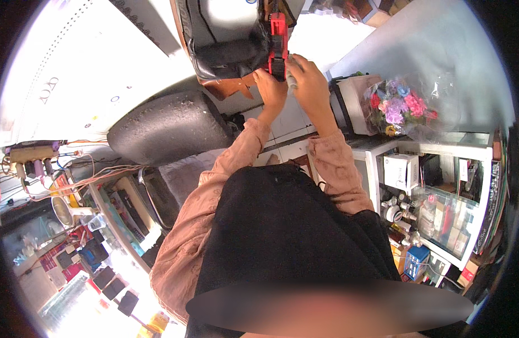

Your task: The person retrieves a red stapler and a small white box from a bag, places them on a desk, then wipes the top of a glass display cabinet with a cloth. The person also moves a few items on the cabinet top while cleaning.

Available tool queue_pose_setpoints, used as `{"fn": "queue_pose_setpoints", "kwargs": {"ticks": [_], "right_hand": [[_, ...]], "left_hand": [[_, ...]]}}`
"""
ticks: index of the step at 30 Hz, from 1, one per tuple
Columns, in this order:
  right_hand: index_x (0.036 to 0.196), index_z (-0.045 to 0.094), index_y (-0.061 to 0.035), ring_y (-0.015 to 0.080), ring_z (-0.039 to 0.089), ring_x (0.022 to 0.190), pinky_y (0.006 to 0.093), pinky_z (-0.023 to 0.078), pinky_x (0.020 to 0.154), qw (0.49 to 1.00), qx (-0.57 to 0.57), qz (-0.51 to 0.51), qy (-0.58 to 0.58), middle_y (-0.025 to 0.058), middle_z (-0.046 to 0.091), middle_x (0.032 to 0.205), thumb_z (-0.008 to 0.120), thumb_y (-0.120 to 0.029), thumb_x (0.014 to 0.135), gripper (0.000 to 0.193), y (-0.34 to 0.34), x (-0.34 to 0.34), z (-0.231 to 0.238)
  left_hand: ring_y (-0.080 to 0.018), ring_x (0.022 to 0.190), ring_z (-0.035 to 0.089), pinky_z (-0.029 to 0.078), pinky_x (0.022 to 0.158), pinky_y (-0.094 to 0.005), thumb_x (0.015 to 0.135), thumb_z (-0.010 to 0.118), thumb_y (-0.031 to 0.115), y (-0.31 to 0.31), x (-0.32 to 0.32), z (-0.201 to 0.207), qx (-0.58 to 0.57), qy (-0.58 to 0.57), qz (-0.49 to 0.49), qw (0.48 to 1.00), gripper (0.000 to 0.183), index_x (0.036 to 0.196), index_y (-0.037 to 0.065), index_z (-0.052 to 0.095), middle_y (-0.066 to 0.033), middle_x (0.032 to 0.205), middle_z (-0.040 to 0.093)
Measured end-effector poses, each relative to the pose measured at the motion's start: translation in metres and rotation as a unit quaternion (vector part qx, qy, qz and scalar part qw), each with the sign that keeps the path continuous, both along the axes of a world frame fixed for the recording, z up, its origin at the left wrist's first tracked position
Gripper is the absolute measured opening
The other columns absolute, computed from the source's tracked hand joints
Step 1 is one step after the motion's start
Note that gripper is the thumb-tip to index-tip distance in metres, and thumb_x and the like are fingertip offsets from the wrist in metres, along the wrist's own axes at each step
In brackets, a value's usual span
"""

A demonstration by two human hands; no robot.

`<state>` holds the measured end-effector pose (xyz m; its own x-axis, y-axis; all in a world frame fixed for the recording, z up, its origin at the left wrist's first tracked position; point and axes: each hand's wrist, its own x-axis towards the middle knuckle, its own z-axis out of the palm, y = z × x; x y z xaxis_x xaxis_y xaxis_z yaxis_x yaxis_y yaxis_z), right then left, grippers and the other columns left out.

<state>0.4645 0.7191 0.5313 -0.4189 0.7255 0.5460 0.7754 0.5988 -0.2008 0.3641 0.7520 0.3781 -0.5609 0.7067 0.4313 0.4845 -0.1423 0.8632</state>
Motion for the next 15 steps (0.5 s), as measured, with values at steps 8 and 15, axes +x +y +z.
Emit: {"fn": "queue_pose_setpoints", "kwargs": {"ticks": [8, 15], "right_hand": [[0.135, 0.066, -0.0151, 0.0369, 0.062, 0.117, 0.0440, 0.052, 0.099, 0.996, -0.016, -0.046, 0.079, 0.0159, 0.062, 0.137, 0.058, 0.014, 0.076, 0.066, 0.010, -0.023, -0.013], [0.136, 0.065, -0.0110, 0.0339, 0.063, 0.119, 0.0398, 0.051, 0.101, 0.983, -0.083, 0.012, 0.166, 0.0163, 0.066, 0.131, 0.062, 0.011, 0.078, 0.062, -0.012, 0.005, -0.038]], "left_hand": [[-0.0498, 0.115, 0.050, 0.041, 0.099, -0.0539, 0.087, 0.073, 0.021, 0.014, 0.004, -0.020, -0.007, 0.045, -0.018, 0.999, 0.059, 0.128, -0.006, 0.041, -0.0290, 0.123, 0.053], [-0.0480, 0.117, 0.050, 0.041, 0.098, -0.0521, 0.082, 0.077, 0.011, -0.003, -0.017, -0.016, -0.022, 0.083, -0.080, 0.993, 0.061, 0.129, -0.004, 0.041, -0.0292, 0.125, 0.053]]}}
